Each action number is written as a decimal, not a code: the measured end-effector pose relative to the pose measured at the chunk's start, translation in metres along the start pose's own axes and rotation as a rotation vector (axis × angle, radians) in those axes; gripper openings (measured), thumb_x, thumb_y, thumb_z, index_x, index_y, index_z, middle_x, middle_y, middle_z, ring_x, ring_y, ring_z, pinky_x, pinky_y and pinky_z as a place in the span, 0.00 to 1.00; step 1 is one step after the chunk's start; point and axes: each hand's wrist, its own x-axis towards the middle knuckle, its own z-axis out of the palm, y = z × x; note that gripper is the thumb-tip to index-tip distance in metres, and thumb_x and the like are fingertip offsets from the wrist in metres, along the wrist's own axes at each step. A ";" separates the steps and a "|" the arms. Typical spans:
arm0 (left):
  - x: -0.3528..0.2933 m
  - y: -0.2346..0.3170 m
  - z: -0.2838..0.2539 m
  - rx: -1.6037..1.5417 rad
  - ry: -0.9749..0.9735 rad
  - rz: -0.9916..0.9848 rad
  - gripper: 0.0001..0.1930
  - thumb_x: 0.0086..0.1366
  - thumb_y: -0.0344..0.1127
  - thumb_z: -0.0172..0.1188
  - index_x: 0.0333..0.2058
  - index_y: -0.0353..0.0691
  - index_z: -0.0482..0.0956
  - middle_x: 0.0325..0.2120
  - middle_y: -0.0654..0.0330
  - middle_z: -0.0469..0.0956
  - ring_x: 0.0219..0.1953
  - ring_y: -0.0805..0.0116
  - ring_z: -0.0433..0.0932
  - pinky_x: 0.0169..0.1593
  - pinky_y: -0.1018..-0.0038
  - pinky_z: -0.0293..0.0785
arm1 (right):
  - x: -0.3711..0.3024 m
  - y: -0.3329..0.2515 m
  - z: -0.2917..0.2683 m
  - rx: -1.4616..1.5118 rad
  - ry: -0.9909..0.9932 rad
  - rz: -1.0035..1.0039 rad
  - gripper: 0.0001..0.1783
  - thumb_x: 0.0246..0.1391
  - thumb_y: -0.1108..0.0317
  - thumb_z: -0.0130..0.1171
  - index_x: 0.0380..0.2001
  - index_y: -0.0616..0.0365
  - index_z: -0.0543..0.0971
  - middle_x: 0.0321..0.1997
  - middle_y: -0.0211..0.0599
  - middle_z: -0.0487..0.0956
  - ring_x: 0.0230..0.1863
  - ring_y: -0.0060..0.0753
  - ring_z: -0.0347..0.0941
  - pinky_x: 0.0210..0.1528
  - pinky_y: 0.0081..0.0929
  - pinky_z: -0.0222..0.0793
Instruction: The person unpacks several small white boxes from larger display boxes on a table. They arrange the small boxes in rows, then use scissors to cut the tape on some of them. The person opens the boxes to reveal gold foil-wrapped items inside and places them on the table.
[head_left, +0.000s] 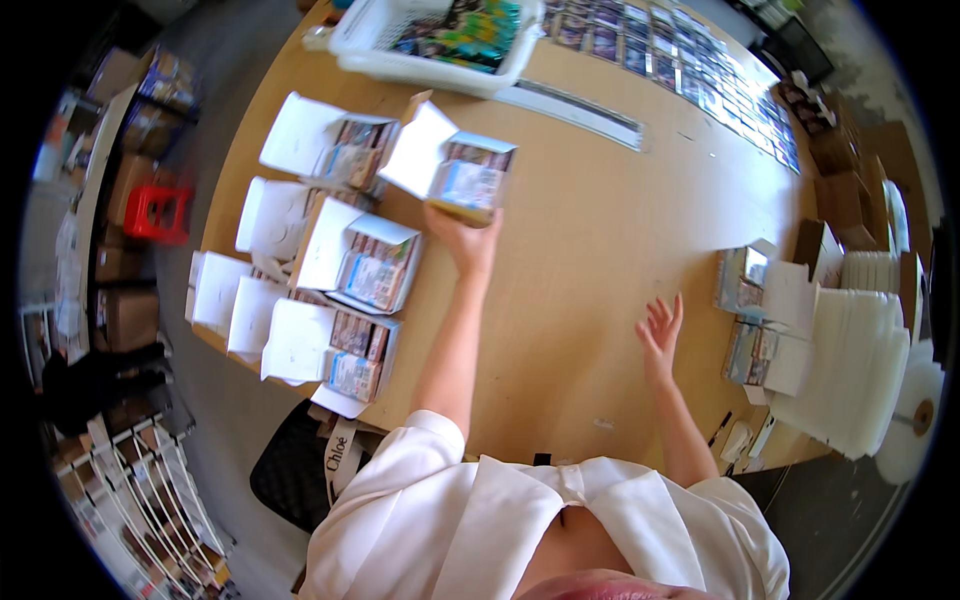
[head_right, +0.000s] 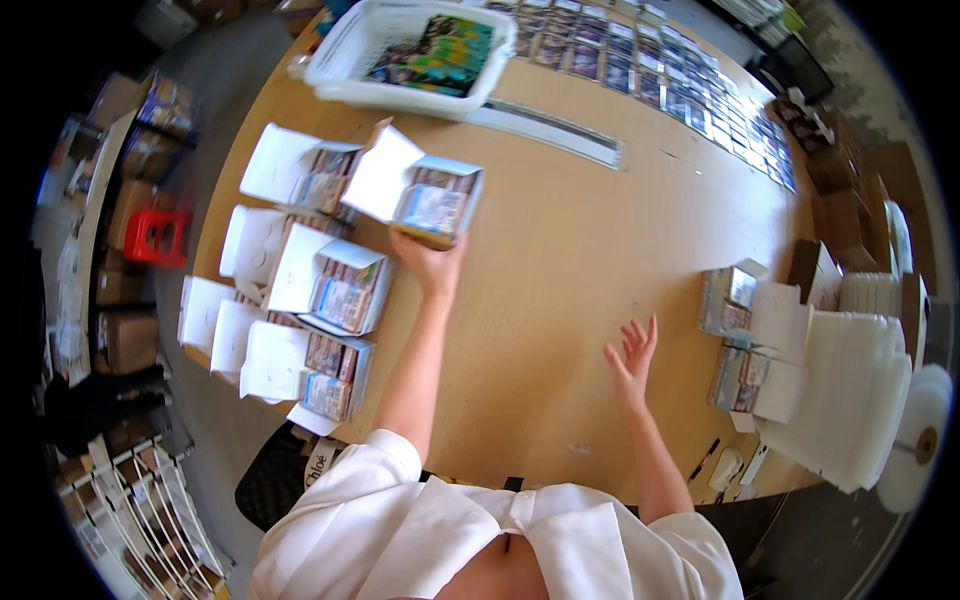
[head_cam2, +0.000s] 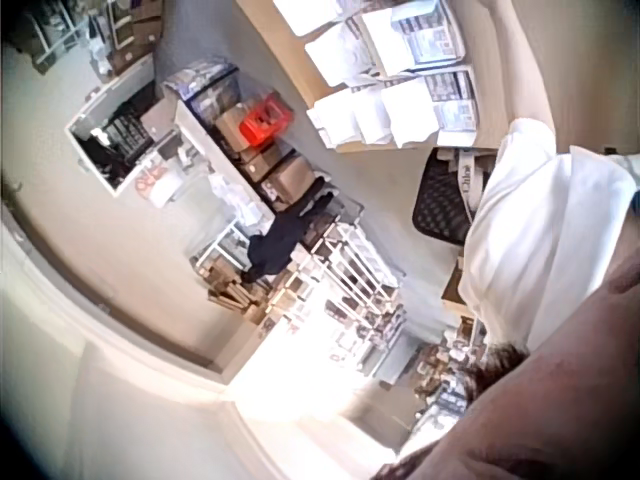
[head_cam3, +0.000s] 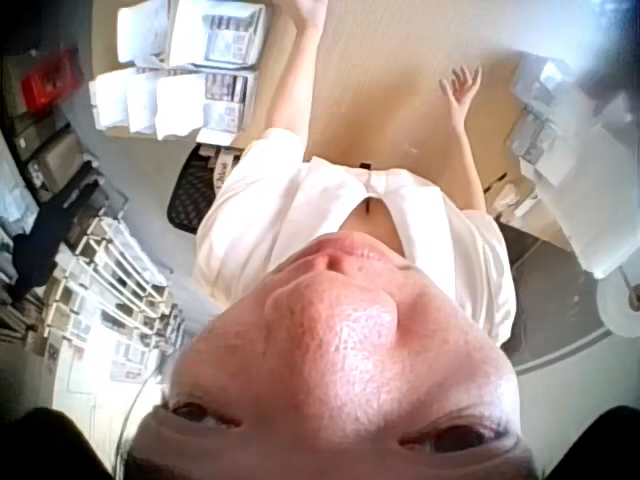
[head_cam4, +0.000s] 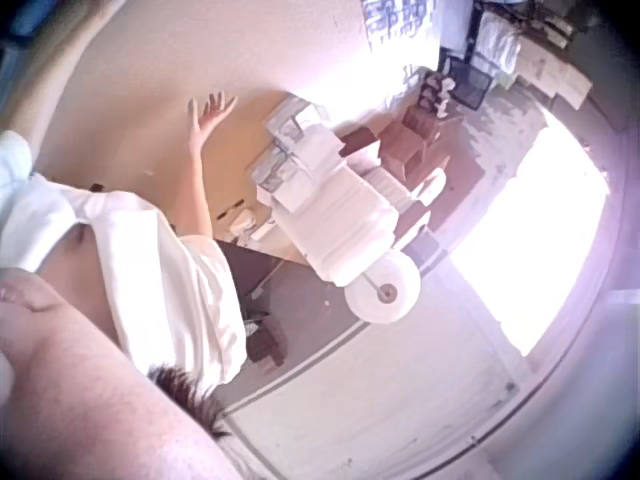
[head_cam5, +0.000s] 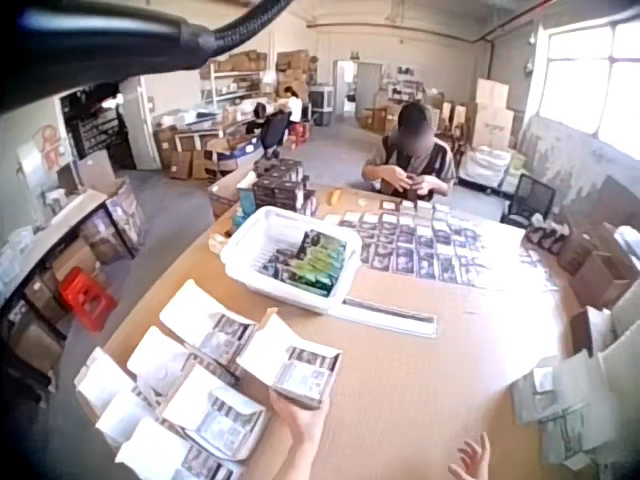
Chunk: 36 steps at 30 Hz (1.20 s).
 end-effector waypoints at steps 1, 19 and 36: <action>0.003 -0.011 0.001 -0.039 -0.003 0.003 0.58 0.38 0.37 0.77 0.61 0.24 0.47 0.57 0.35 0.56 0.60 0.39 0.56 0.64 0.51 0.51 | -0.015 0.001 -0.012 -0.011 0.039 0.029 0.52 0.51 0.72 0.63 0.70 0.44 0.40 0.68 0.46 0.55 0.67 0.43 0.55 0.69 0.42 0.46; -0.012 -0.046 0.056 0.370 0.388 -0.228 0.34 0.58 0.39 0.65 0.52 0.21 0.58 0.49 0.34 0.61 0.51 0.40 0.62 0.55 0.48 0.58 | -0.080 0.065 -0.107 0.109 0.471 0.033 0.45 0.49 0.78 0.61 0.68 0.48 0.50 0.59 0.45 0.64 0.55 0.37 0.67 0.60 0.36 0.62; 0.026 -0.015 0.069 -0.039 -0.298 -0.239 0.21 0.65 0.36 0.58 0.52 0.29 0.66 0.46 0.50 0.72 0.48 0.60 0.72 0.51 0.68 0.70 | -0.071 0.084 -0.226 0.205 1.248 -0.013 0.48 0.45 0.64 0.70 0.63 0.62 0.53 0.60 0.45 0.62 0.58 0.40 0.64 0.57 0.37 0.64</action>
